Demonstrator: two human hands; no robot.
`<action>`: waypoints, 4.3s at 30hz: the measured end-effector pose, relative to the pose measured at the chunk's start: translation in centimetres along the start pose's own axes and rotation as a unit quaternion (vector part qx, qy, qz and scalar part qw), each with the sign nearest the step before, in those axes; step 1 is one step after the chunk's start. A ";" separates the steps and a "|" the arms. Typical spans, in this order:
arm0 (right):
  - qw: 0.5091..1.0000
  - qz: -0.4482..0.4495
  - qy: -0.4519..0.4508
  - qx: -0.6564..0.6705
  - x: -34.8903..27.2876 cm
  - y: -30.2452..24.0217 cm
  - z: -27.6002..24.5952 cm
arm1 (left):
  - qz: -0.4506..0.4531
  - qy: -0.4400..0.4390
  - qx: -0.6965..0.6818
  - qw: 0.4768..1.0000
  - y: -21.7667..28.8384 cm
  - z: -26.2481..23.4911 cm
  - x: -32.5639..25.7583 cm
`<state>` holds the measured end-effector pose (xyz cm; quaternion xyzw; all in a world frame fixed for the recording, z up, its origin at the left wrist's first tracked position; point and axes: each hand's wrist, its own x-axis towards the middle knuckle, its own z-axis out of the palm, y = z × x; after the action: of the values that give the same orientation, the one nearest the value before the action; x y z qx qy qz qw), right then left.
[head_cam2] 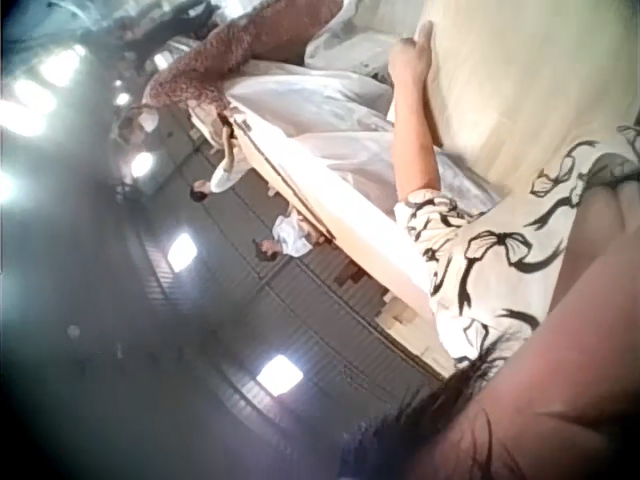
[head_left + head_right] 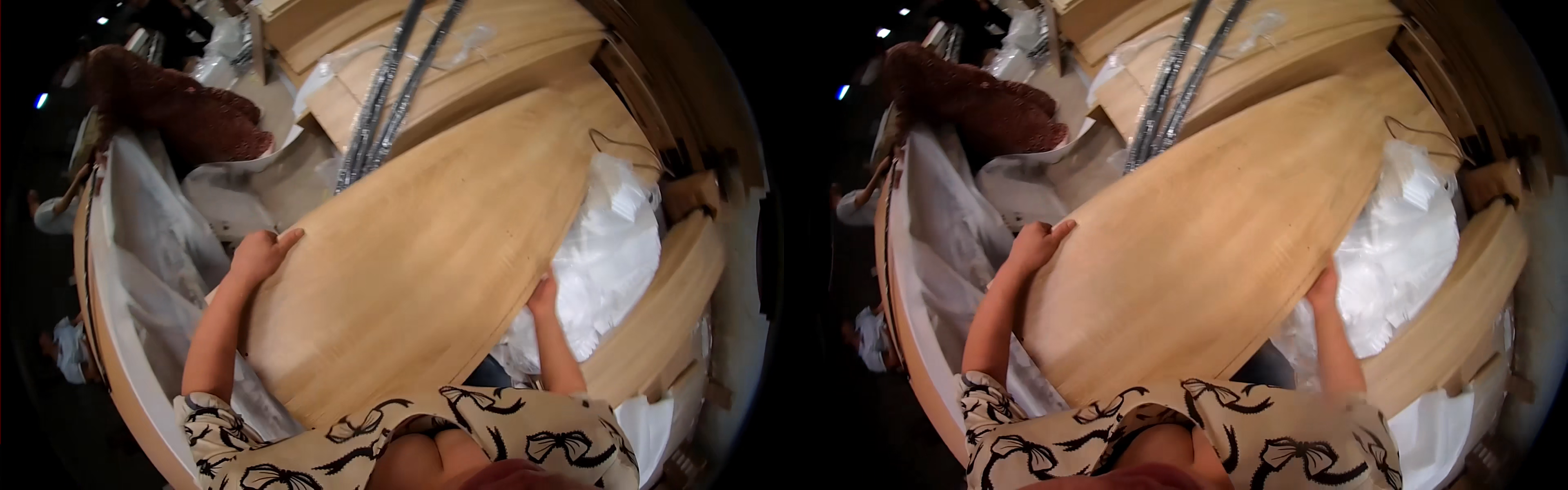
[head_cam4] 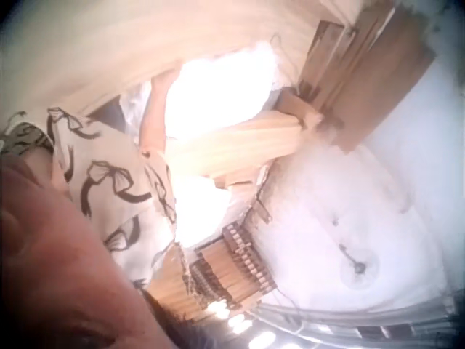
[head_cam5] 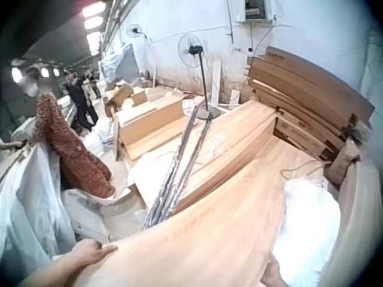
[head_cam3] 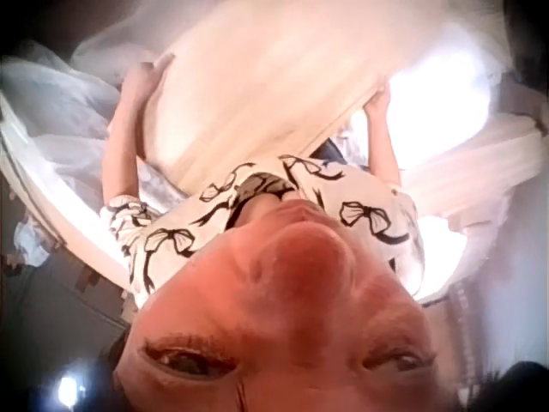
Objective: The person packages furniture components into a cardboard box by placing wooden boards, wrapped metal rails, and protective foam sheets inside it.
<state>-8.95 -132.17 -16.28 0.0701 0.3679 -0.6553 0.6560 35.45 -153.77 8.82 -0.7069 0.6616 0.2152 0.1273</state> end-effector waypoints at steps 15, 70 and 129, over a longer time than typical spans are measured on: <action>0.973 0.107 0.049 -0.196 5.6 -1.4 -4.6 | -0.034 0.079 0.039 0.996 -7.4 -4.1 -11.1; 0.758 0.263 -0.444 -0.398 -17.1 40.8 58.4 | -0.638 0.329 -0.264 0.644 -37.9 12.4 -63.3; 0.727 0.409 -0.148 -0.531 -2.7 58.5 71.6 | -0.653 0.345 -0.169 0.652 -43.9 10.8 -49.1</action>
<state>72.70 -163.45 13.93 -0.2438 0.4899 -0.0235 0.8367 75.93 -101.50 17.98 -0.9892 -0.0227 -0.0750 -0.1241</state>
